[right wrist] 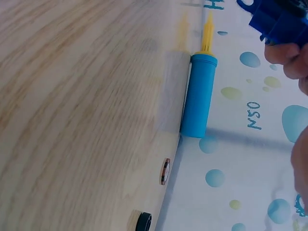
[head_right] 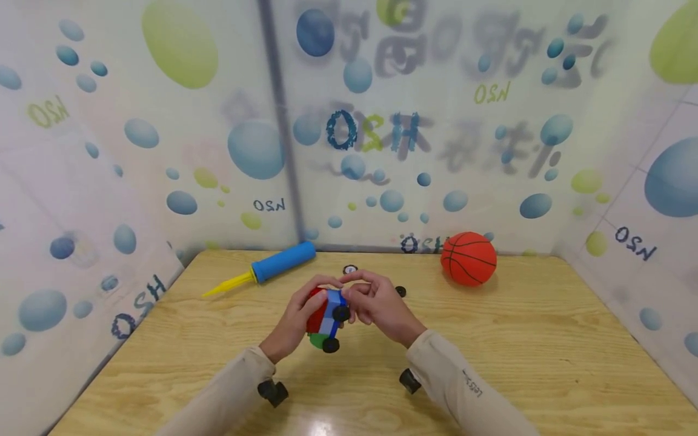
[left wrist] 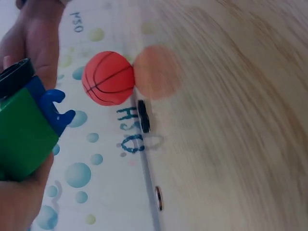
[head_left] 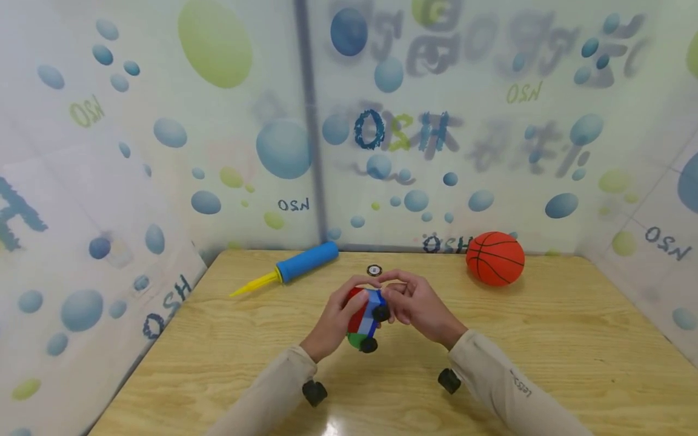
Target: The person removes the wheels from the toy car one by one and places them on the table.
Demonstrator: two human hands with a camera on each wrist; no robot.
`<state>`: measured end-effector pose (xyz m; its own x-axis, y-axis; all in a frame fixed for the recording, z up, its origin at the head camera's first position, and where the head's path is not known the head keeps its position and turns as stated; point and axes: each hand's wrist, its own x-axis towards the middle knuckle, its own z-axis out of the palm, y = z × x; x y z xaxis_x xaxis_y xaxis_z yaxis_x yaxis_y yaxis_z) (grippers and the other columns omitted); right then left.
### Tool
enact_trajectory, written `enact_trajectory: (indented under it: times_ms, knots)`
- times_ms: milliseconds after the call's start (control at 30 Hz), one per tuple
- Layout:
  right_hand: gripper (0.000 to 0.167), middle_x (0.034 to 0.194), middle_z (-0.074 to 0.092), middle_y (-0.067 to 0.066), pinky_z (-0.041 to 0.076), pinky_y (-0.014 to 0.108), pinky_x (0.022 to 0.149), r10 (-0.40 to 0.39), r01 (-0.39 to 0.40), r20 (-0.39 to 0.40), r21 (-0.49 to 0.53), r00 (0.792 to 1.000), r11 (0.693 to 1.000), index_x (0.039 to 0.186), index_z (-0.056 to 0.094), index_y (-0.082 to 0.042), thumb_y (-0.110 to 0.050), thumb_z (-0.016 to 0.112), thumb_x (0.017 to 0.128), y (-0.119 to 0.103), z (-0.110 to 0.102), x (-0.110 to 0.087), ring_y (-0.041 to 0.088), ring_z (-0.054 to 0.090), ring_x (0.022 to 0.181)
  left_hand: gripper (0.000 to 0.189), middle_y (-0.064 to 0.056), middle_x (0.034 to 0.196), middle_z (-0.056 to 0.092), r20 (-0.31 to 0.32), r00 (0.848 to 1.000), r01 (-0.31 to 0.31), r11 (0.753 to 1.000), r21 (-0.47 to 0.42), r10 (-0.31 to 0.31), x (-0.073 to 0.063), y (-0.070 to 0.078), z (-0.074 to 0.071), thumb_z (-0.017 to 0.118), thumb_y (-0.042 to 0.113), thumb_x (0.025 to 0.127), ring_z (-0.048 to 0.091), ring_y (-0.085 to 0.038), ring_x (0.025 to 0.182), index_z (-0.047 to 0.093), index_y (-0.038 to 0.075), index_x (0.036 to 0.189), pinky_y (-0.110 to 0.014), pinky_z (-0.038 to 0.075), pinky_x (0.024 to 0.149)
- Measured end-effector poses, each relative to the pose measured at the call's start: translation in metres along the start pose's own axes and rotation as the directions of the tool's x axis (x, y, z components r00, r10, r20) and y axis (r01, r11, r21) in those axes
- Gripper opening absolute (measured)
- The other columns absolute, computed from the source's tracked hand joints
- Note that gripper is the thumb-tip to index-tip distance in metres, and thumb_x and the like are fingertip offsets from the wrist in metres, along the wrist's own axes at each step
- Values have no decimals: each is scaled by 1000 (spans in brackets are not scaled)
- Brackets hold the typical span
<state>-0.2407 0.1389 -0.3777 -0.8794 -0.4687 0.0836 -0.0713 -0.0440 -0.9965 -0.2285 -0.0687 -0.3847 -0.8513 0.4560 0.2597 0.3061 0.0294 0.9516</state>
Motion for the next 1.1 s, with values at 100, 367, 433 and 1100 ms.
enact_trajectory:
  times_ms: [100,367,433,1100]
  knots:
    - [38,87,68,-3,42,18,49,-18,18,-42,-8,999,1000,134,51,-5,-27,55,104,1,1,0,9,57,56,35,-10,118,58,-27,996,85,986,-142,-89,3,0,0,36,36,108,61,-20,94,50,17,134,-32,55,76]
    - [35,97,64,4,49,23,51,-140,129,-94,-119,986,984,132,53,-2,-20,57,102,-7,2,-4,19,61,61,30,-2,118,54,-40,983,156,928,-338,-180,8,2,-2,33,44,108,59,-21,100,44,28,131,-35,55,85]
    - [33,97,64,4,49,25,51,-163,149,-85,-153,983,977,130,55,-3,-17,61,100,-8,4,-4,24,62,60,29,-2,117,55,-33,982,163,923,-348,-185,8,2,-2,32,46,108,61,-21,98,43,29,130,-35,56,85]
    - [28,100,65,15,57,28,61,-247,215,-36,-382,968,899,120,67,-9,-12,71,93,-10,16,3,14,61,69,40,-5,114,52,-53,980,161,917,-366,-193,8,-5,0,28,56,106,59,-18,96,42,22,120,-31,54,82]
